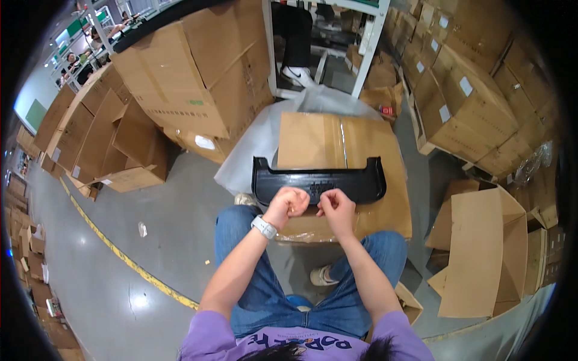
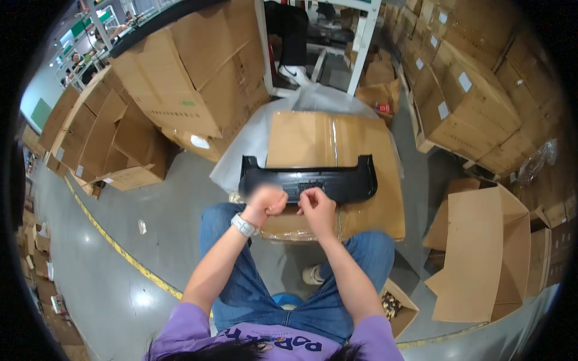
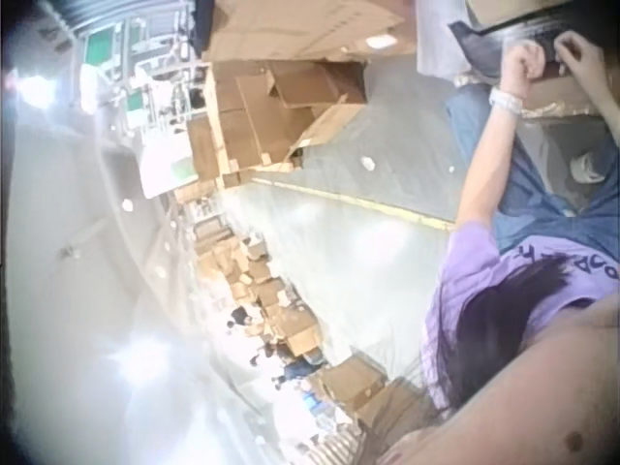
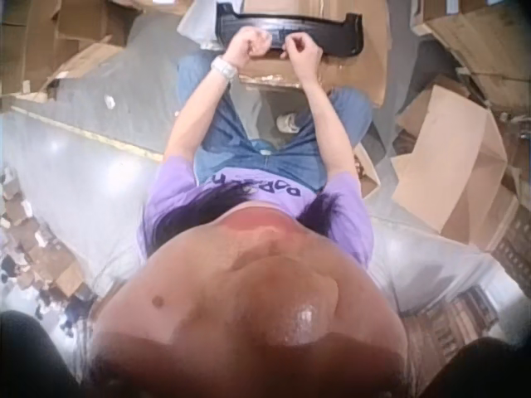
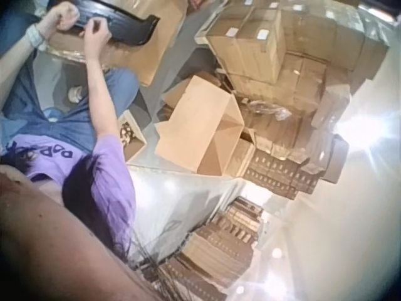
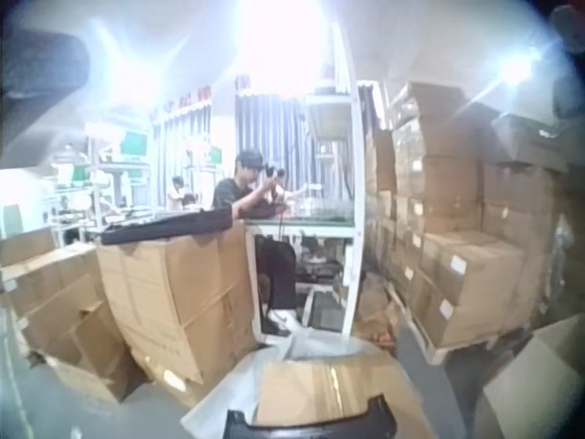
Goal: Unbox plastic treadmill panels and attach small hardware clips to them at a factory workstation.
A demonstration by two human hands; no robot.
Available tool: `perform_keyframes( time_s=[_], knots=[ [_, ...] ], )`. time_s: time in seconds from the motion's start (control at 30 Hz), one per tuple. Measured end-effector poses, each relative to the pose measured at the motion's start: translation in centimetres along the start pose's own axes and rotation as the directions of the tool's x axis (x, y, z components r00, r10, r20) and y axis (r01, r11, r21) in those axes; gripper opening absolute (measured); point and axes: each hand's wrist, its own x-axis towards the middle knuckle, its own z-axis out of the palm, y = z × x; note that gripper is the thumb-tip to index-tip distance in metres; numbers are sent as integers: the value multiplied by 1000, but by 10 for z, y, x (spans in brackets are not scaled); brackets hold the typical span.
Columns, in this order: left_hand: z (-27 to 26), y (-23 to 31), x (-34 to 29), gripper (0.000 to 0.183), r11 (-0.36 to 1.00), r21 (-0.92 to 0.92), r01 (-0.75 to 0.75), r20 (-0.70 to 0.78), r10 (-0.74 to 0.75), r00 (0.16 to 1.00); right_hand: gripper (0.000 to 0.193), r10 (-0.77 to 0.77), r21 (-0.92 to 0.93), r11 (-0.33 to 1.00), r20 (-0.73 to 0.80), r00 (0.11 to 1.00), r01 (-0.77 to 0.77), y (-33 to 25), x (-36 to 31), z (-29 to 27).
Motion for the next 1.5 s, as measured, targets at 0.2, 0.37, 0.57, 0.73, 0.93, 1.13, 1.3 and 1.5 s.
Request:
perform_keyframes(
  time_s=[0.2,0.37,0.57,0.73,0.93,1.13,1.3,1.5],
  knots=[
    [15,-4,2,28,954,272,129,-192,-77,978,6,-333,-243,917,-31,942,316,-12,-5,9],
    [13,-10,2,16,965,260,41,-174,5,985,8,-532,-426,754,50,845,500,-13,-12,6],
    [3,-22,-3,4,977,210,24,-305,42,951,14,-494,-373,751,229,839,545,-14,-16,3],
    [3,-19,8,6,873,486,-31,-189,140,972,16,0,-81,997,140,990,12,1,6,-12],
    [-14,-30,26,11,744,658,-121,-53,206,977,10,175,48,979,279,944,-196,-3,20,-24],
    [-4,-32,20,21,383,904,188,-303,265,915,7,161,-82,986,252,954,-144,6,26,-44],
    [-12,-30,26,22,425,883,199,-307,200,930,11,365,-219,910,25,931,-351,43,99,-90],
    [-3,-39,34,19,240,947,213,-235,69,970,10,552,-527,761,218,805,-379,108,146,-99]
  ],
)
